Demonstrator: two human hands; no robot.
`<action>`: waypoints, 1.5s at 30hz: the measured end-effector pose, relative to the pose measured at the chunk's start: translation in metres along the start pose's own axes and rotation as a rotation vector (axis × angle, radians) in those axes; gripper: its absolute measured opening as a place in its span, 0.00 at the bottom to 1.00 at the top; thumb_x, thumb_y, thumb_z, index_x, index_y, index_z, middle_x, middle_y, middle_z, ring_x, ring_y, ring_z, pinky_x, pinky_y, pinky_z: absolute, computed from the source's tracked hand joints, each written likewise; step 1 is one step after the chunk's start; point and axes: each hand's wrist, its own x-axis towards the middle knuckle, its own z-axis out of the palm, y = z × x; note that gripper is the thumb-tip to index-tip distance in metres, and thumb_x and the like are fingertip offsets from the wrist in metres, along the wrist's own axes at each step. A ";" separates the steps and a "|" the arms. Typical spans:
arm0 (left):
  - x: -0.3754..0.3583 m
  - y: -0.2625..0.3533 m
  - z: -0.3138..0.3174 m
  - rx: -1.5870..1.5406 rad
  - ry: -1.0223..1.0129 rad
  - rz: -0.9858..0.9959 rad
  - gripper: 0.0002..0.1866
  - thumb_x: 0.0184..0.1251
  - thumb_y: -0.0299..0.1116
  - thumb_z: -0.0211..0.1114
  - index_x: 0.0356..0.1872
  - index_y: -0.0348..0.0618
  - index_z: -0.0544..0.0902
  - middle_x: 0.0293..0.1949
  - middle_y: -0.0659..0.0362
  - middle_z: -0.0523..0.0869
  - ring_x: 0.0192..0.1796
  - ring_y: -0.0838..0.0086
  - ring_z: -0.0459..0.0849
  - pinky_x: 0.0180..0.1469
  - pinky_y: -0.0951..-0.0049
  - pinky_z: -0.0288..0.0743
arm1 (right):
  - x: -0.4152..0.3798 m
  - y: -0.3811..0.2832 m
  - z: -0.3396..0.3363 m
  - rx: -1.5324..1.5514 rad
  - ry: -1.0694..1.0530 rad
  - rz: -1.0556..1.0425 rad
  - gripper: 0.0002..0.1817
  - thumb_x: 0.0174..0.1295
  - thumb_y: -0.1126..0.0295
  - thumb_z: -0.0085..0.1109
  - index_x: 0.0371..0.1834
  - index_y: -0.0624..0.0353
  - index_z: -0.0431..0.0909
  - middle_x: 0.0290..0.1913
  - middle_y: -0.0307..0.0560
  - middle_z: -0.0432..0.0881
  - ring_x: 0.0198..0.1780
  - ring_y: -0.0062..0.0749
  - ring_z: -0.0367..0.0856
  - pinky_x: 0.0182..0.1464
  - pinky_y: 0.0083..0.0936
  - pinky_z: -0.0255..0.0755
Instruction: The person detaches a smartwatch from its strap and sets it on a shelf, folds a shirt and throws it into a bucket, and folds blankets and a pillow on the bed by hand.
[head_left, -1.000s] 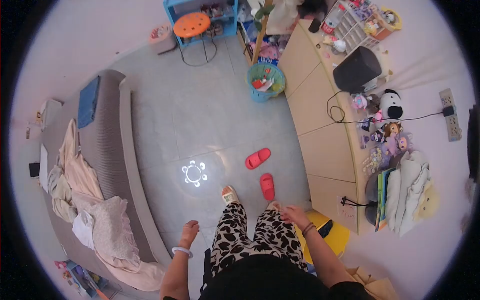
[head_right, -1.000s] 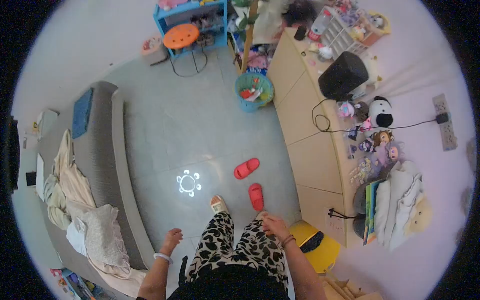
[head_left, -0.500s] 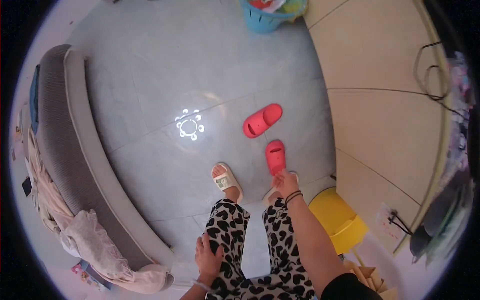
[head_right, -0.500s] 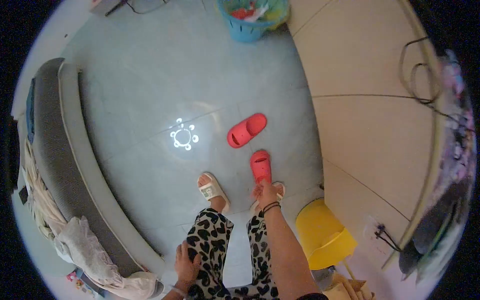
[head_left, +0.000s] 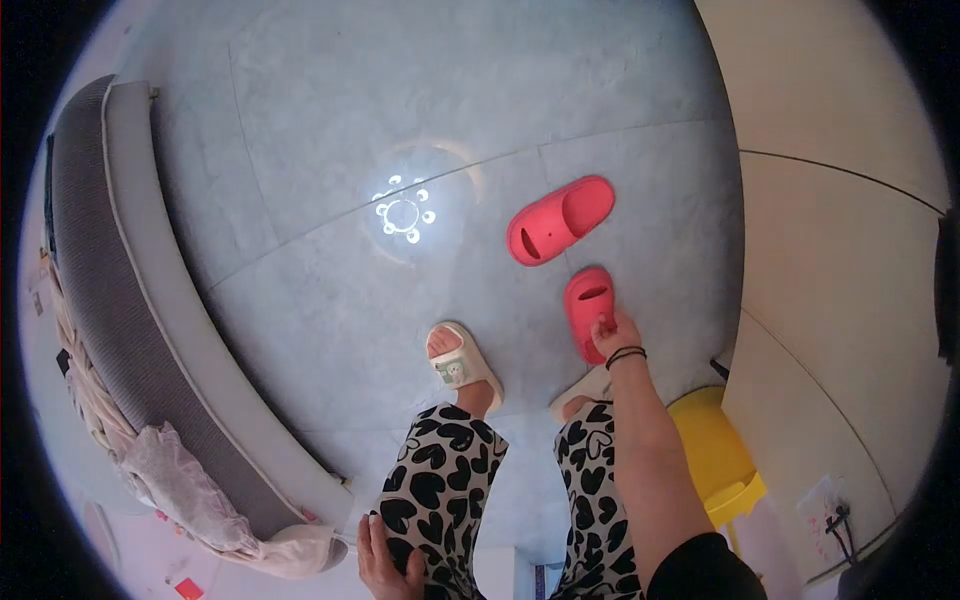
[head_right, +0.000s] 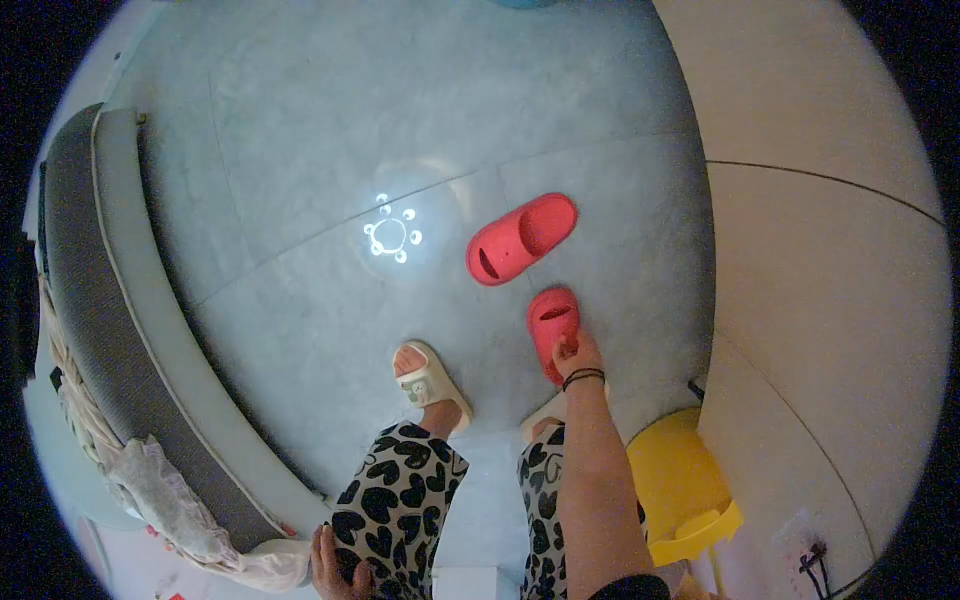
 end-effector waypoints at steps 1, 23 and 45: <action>0.000 0.002 -0.001 0.014 -0.005 0.000 0.37 0.51 0.30 0.63 0.64 0.42 0.59 0.61 0.41 0.63 0.59 0.46 0.66 0.58 0.58 0.63 | -0.007 0.001 0.012 -0.001 -0.006 0.000 0.12 0.60 0.66 0.52 0.44 0.58 0.70 0.33 0.47 0.78 0.34 0.38 0.78 0.26 0.30 0.74; -0.010 0.008 -0.004 -0.039 0.030 0.018 0.35 0.53 0.31 0.63 0.63 0.38 0.60 0.59 0.39 0.64 0.59 0.45 0.65 0.60 0.59 0.62 | -0.069 -0.005 0.100 -1.300 -0.070 -0.743 0.20 0.56 0.58 0.57 0.50 0.52 0.70 0.31 0.44 0.74 0.18 0.31 0.76 0.16 0.24 0.73; -0.079 -0.072 -0.044 -0.477 -0.475 -0.102 0.30 0.57 0.51 0.54 0.59 0.51 0.63 0.56 0.45 0.69 0.57 0.50 0.70 0.53 0.52 0.66 | -0.483 0.124 0.004 -2.733 -0.946 -0.731 0.06 0.48 0.68 0.55 0.22 0.58 0.77 0.16 0.40 0.72 0.17 0.31 0.74 0.21 0.31 0.69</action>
